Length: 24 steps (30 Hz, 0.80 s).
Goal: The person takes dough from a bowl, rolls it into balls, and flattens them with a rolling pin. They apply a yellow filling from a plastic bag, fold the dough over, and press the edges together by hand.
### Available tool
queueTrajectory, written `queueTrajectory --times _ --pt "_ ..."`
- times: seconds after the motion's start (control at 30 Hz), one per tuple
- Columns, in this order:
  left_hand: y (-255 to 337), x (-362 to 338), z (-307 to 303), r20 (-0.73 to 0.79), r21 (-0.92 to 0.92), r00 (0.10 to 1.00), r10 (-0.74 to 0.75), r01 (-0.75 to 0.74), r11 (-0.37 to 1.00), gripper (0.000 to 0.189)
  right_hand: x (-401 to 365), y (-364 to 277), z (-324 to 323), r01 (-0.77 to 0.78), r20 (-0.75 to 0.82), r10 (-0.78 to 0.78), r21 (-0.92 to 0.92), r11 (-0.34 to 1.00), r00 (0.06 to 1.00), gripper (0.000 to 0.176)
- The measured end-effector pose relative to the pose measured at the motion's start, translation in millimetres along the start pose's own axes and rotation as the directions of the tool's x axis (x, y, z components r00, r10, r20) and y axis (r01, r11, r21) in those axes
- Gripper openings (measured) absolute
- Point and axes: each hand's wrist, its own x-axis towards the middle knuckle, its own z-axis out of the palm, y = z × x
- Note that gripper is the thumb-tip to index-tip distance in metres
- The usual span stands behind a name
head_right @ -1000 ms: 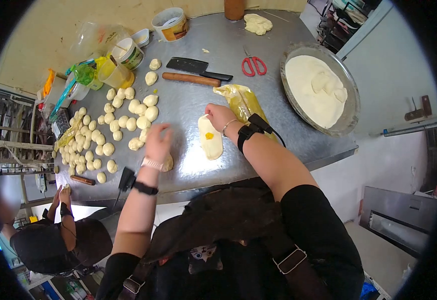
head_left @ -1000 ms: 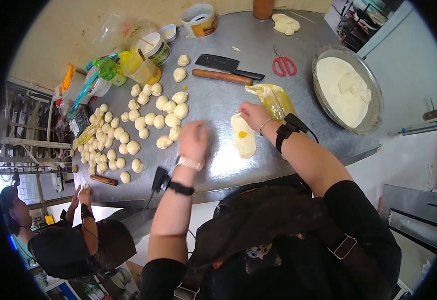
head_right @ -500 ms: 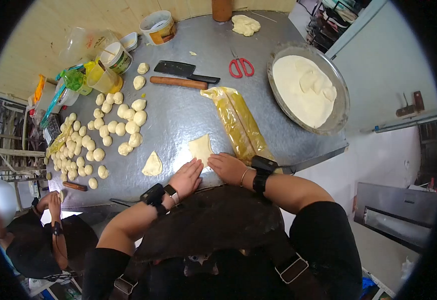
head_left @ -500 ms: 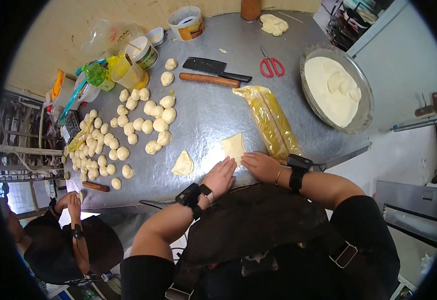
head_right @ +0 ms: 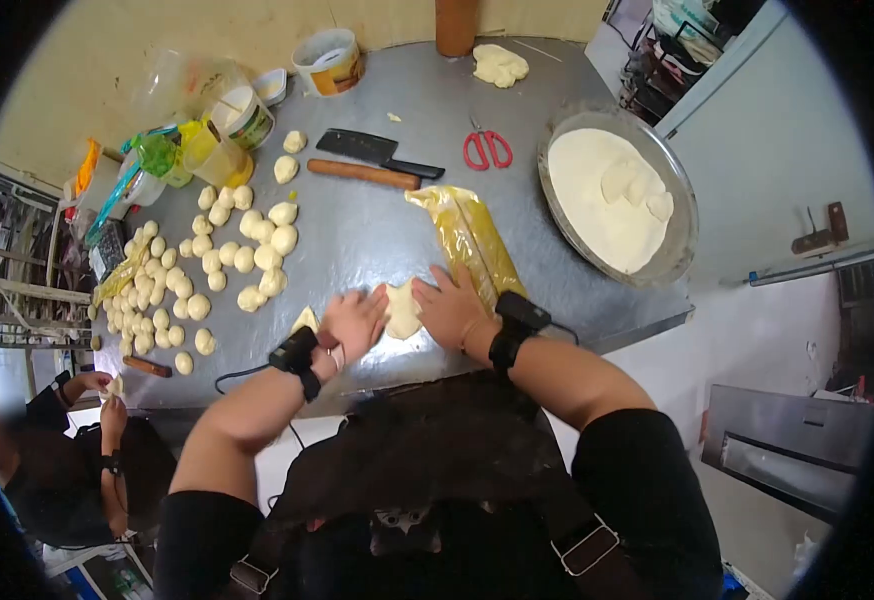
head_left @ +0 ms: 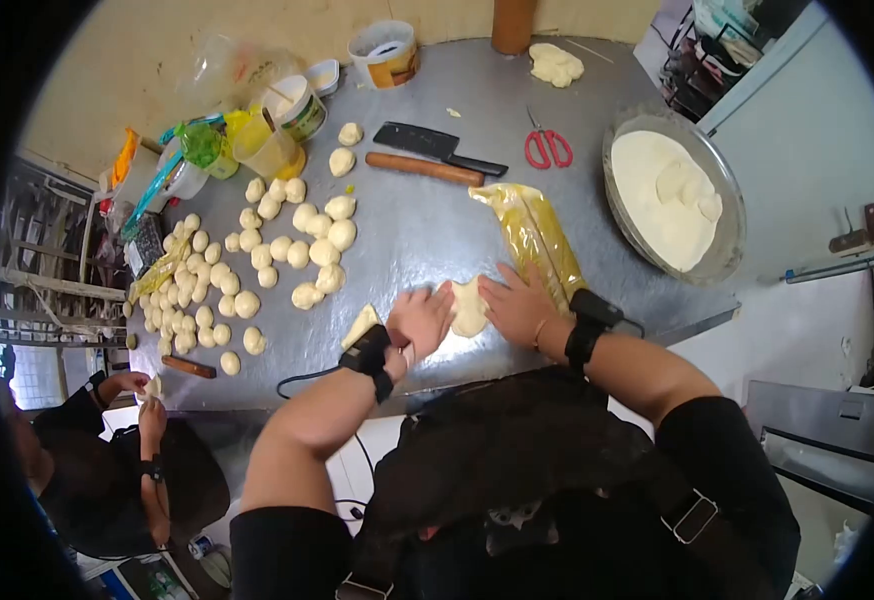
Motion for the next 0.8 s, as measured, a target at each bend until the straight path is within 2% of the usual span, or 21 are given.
queueTrajectory --times 0.07,0.17,0.2,0.23,0.27,0.3,0.37,0.43,0.47,0.5,0.53,0.57,0.63,0.67,0.7,0.73,0.77,0.8 --pt "6.0 -12.3 4.6 -0.014 0.000 1.000 -0.006 0.006 1.000 0.040 10.7 -10.9 -33.5 -0.019 0.129 0.018 0.009 1.000 0.991 0.043" --pt "-2.6 -6.5 7.7 -0.055 0.006 0.998 -0.037 0.038 0.999 0.044 3.5 -0.4 27.0 0.045 -0.159 -0.036 0.055 0.997 0.987 0.040" --pt "-3.4 2.6 8.0 -0.061 -0.053 0.995 -0.077 0.074 0.996 0.040 13.7 2.0 10.8 0.023 -0.048 -0.020 0.064 0.998 0.999 0.038" --pt "1.1 20.5 -19.8 0.196 -0.047 0.970 -0.145 0.157 0.986 0.038 16.7 -4.8 -14.7 -0.008 0.078 0.001 0.084 0.996 0.997 0.036" --pt "2.2 40.4 -48.1 0.428 -0.017 0.879 -0.211 0.242 0.970 0.036 20.2 -5.4 -32.0 -0.035 0.199 0.017 0.091 0.995 0.980 0.034" --pt "-2.0 47.3 -50.2 0.358 -0.117 0.900 -0.247 0.306 0.945 0.036 20.3 -2.9 -27.8 -0.149 0.038 0.144 0.241 0.959 0.989 0.028" --pt "-11.1 61.3 -40.2 0.235 -0.334 0.916 -0.325 0.390 0.858 0.036 22.4 10.5 -33.2 -0.195 -0.155 0.264 0.358 0.913 0.952 0.028" --pt "9.8 53.3 -19.2 0.020 -0.163 0.957 -0.290 0.289 0.943 0.038 17.9 17.3 -26.9 -0.190 -0.282 0.385 0.535 0.823 0.879 0.029" --pt "21.1 46.8 -8.2 -0.084 -0.066 0.965 -0.249 0.244 0.968 0.040 12.9 17.4 -22.2 -0.168 -0.244 0.387 0.614 0.771 0.889 0.030" --pt "27.7 43.6 0.8 -0.236 -0.078 0.952 -0.193 0.179 0.981 0.034 5.6 13.9 -24.2 -0.148 -0.210 0.389 0.686 0.713 0.897 0.032" --pt "31.6 45.1 0.7 -0.027 -0.171 0.974 -0.227 0.219 0.961 0.031 -2.7 12.0 -26.8 -0.134 -0.178 0.392 0.751 0.647 0.903 0.033" --pt "35.7 45.6 0.4 0.192 -0.249 0.956 -0.223 0.267 0.931 0.027 -12.9 9.5 -28.1 -0.092 -0.137 0.348 0.818 0.568 0.927 0.054" --pt "51.4 34.1 -34.9 0.197 -0.481 0.976 -0.091 0.177 0.859 0.019 -30.6 -6.9 -15.1 0.018 -0.216 0.371 0.883 0.469 0.903 0.078" --pt "60.7 30.9 -64.1 0.306 -0.521 0.946 -0.103 0.257 0.814 0.020 -34.6 -11.0 11.6 0.021 -0.253 0.378 0.853 0.522 0.891 0.096" --pt "68.4 26.8 -82.0 0.319 -0.636 0.936 -0.149 0.327 0.699 0.031 -44.7 -20.5 8.8 -0.013 -0.219 0.390 0.858 0.513 0.894 0.077" --pt "72.5 28.2 -98.6 0.327 -0.709 0.933 -0.147 0.346 0.614 0.038 -42.3 -21.9 10.6 -0.020 0.019 0.166 1.000 0.000 0.986 0.065" --pt "77.6 29.7 -111.9 0.346 -0.766 0.924 -0.161 0.378 0.520 0.046 -42.6 -19.5 12.4 -0.155 0.079 -0.169 0.852 -0.501 0.982 0.053" --pt "81.8 30.4 -123.9 0.284 -0.789 0.953 -0.106 0.295 0.539 0.050 -53.0 -18.4 1.4 -0.234 0.182 -0.147 0.769 -0.595 0.972 0.047"
